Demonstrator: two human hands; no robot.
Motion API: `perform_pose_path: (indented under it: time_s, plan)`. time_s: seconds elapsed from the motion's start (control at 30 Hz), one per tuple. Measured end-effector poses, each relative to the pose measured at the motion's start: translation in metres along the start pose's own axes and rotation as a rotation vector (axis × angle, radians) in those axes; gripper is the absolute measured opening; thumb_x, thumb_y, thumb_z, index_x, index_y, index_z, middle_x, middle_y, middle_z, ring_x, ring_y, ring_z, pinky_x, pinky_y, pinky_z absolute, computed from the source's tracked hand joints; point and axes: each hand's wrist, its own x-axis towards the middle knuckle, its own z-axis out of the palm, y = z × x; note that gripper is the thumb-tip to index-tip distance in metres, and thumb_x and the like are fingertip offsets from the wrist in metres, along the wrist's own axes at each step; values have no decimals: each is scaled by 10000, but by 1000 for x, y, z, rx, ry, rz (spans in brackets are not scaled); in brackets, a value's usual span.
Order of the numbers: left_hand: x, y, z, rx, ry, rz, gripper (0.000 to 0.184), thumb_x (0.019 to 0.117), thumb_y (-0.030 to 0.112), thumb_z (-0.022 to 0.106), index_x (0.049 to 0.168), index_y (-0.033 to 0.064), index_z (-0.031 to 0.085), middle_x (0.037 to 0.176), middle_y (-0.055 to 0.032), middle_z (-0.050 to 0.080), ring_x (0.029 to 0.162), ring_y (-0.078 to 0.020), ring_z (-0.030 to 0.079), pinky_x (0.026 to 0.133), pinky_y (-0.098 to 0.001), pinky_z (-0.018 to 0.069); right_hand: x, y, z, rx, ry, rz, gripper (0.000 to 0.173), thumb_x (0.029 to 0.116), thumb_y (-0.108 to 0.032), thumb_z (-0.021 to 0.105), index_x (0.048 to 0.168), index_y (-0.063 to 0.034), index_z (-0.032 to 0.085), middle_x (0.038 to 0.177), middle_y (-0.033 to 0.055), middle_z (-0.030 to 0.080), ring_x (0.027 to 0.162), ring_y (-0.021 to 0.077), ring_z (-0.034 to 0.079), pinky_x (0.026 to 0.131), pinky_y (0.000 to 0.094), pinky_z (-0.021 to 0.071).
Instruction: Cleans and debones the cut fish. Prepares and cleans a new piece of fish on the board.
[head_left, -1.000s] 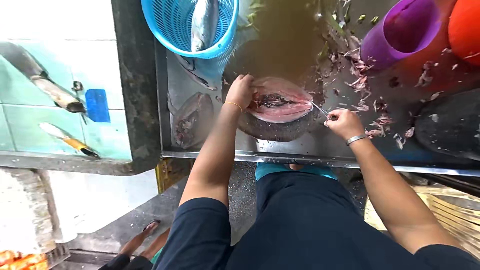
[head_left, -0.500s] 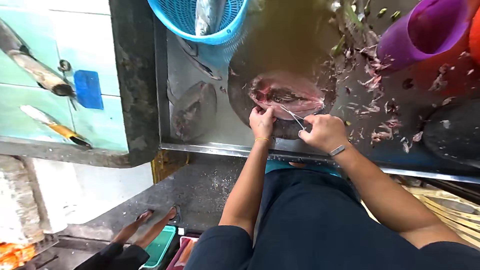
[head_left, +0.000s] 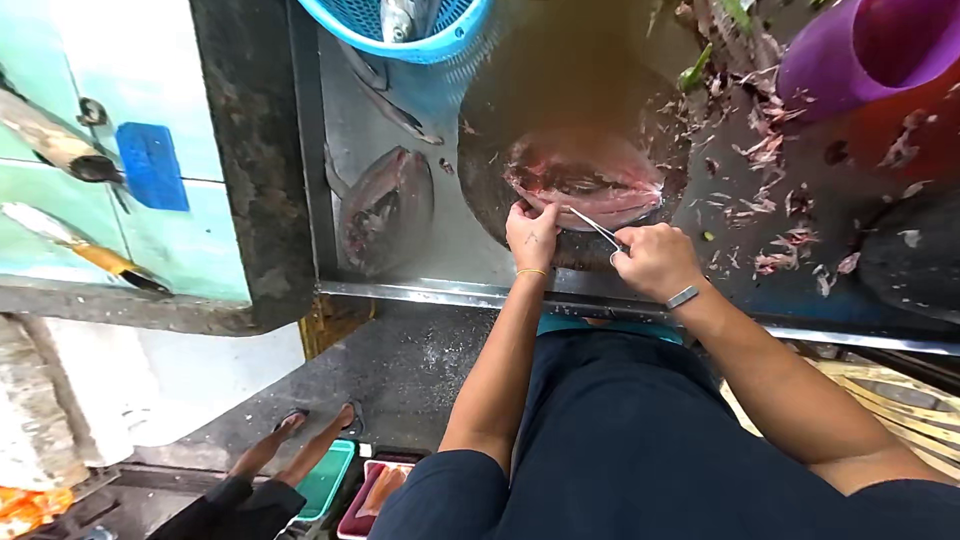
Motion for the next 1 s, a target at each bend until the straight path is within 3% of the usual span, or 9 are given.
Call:
perform_pose_path:
  time_s: [0.1,0.23,0.43,0.6,0.77,0.93,1.0]
  plan:
    - [0,1,0,-17,-11,-9,455,881,169,769,1254,-21,592,1013,-153,730,849,-229,759,748,-428,669,-8,4,-2,23,63,2,267,918,-274,590,1023,-97,760,877,165,741,871,402,720,694,625,529]
    - [-2,0,-2,-81,-51,12,455,878,130,766,1257,-39,581,1011,-160,732,860,-230,759,761,-413,667,0,-8,5,-29,20,35,348,887,-418,601,1020,-128,742,921,139,746,895,370,725,690,607,528]
    - [-1,-2,-4,-85,-59,19,408,869,92,749,1221,-45,594,997,-162,729,835,-231,759,745,-413,670,-9,0,2,27,53,2,251,923,-248,579,1009,-86,750,877,165,737,867,395,722,687,616,535]
    - [-1,-3,-3,-104,-72,41,422,878,97,755,1238,-48,587,1015,-169,729,855,-232,762,757,-406,672,-5,-8,4,-47,23,49,354,898,-415,598,1044,-127,743,941,140,749,910,376,726,697,603,533]
    - [0,-4,-4,-94,-68,27,414,872,90,762,1223,-52,594,1004,-168,733,839,-237,763,751,-412,674,-13,-3,1,-19,40,34,244,928,-245,579,1008,-80,740,907,168,736,887,393,721,696,610,535]
    - [-1,-3,-4,-95,-82,36,403,871,100,761,1212,-45,603,1002,-161,731,849,-232,762,755,-411,673,-8,-9,5,-54,52,51,348,904,-386,605,1050,-103,743,943,148,745,894,372,727,695,605,533]
    - [-2,-2,-5,-105,-92,38,423,880,96,758,1240,-56,593,1021,-174,724,858,-240,758,763,-419,670,-2,-12,9,-45,15,38,303,931,-330,596,1052,-91,738,965,162,743,927,386,721,728,615,532]
